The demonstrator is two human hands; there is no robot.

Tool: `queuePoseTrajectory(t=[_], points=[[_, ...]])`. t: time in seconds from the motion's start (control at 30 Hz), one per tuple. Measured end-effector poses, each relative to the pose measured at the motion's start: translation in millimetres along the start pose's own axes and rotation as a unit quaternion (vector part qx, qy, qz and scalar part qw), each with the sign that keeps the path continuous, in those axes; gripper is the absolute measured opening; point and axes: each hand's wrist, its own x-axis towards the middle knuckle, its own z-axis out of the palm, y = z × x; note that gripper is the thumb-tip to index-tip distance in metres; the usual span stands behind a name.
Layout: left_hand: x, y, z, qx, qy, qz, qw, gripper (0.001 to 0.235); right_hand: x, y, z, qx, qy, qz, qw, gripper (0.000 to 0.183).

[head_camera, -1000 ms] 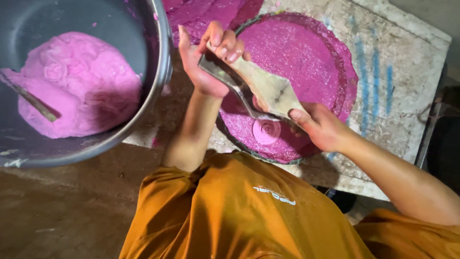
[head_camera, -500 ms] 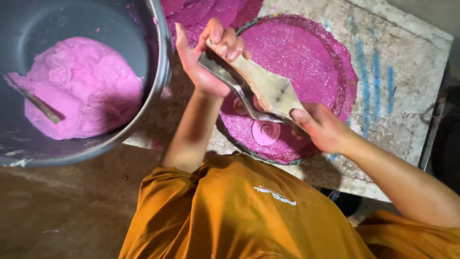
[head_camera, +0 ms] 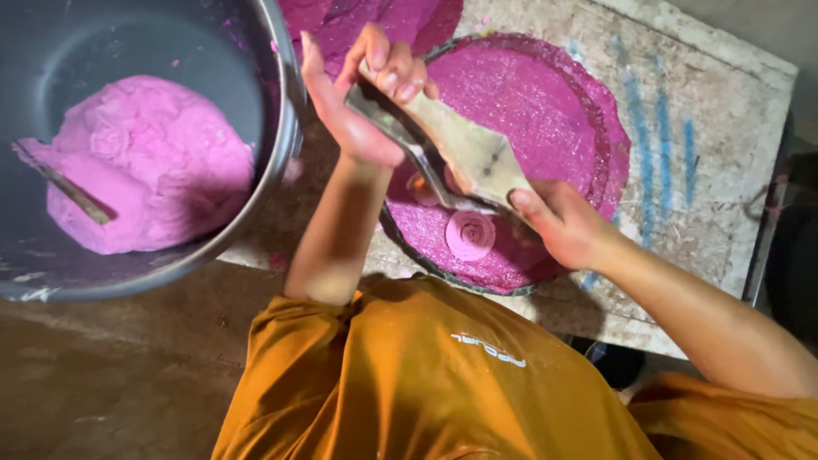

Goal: The person scoops pink dough from a metal bowl and uses a wooden press tool to form spiral shapes on a flat pink surface. The person repeatedly presses the dough and arranges the formed spirals in a circular pattern.

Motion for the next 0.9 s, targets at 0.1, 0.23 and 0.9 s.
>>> queuePoseTrajectory(t=[0.1, 0.23, 0.9], points=[[-12.2, -14.6, 6.4, -0.006, 0.032, 0.016, 0.999, 0.065, -13.8, 3.2, -9.3, 0.012, -0.02, 0.056, 0.998, 0.065], [-4.1, -39.7, 8.3, -0.029, 0.081, 0.002, 0.996, 0.062, -19.1, 6.8, -31.0, -0.041, 0.026, 0.075, 0.996, 0.063], [7.4, -53.1, 23.1, -0.031, 0.119, -0.001, 0.992, 0.059, -26.0, 13.2, -31.2, -0.08, 0.072, 0.079, 0.991, 0.06]])
